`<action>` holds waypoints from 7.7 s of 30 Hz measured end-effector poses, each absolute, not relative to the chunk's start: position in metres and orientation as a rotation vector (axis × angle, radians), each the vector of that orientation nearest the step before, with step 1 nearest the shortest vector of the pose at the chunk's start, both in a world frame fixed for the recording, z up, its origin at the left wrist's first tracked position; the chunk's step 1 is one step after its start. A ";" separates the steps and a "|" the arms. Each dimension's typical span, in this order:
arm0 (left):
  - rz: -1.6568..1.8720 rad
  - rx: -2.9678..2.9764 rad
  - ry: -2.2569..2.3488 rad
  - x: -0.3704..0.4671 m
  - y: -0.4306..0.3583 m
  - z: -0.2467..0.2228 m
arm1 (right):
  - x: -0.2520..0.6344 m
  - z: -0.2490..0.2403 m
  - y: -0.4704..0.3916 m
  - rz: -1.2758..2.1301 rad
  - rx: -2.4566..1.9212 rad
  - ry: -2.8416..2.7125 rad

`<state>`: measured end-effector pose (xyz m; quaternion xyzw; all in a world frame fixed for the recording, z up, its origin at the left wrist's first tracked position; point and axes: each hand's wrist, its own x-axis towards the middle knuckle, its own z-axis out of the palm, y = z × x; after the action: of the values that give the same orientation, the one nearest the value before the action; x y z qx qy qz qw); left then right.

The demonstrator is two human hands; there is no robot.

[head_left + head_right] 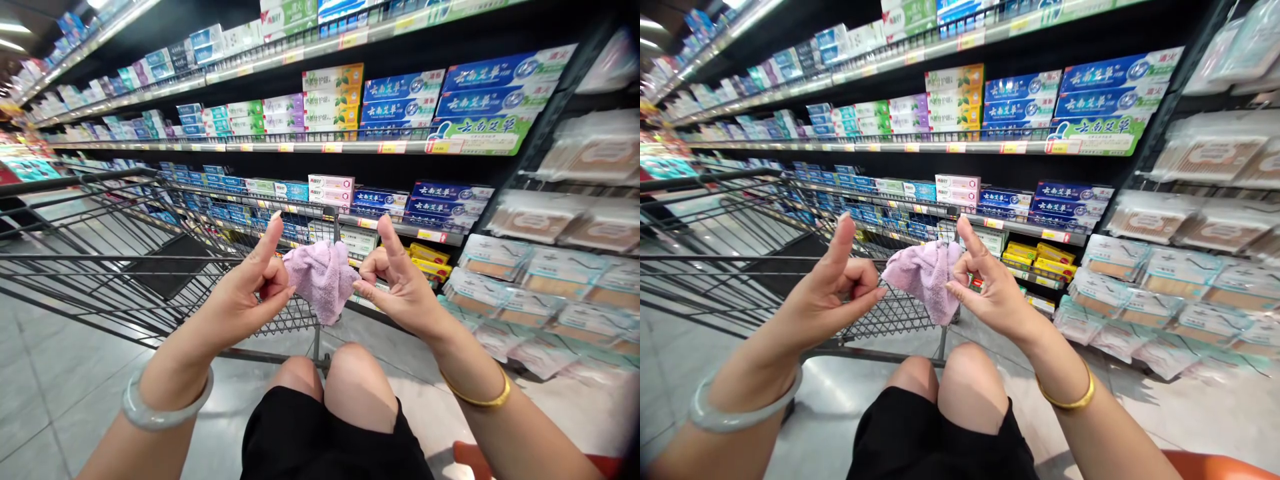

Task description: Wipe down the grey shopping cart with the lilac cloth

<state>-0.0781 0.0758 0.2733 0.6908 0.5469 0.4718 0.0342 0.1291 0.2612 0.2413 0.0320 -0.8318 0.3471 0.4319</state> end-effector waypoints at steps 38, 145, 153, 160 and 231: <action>1.515 1.905 2.011 -0.063 0.092 0.183 | 0.073 0.173 0.238 0.272 -0.187 -1.904; 1.690 1.716 2.363 -0.085 0.025 0.199 | 0.030 0.121 0.255 1.358 -0.265 -2.038; 1.770 1.339 2.113 -0.054 0.030 0.132 | 0.047 0.072 0.212 1.611 -0.366 -1.947; 1.763 1.347 1.672 -0.051 0.042 0.210 | 0.062 0.182 0.195 1.978 -0.082 -1.837; 0.858 1.756 2.958 -0.178 0.050 0.236 | -0.077 0.169 0.169 0.923 -0.115 -1.600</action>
<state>-0.1778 0.0502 0.2361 0.4853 0.8174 0.2371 -0.2003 -0.0771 0.1685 0.1690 -0.0496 -0.6907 0.3985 0.6015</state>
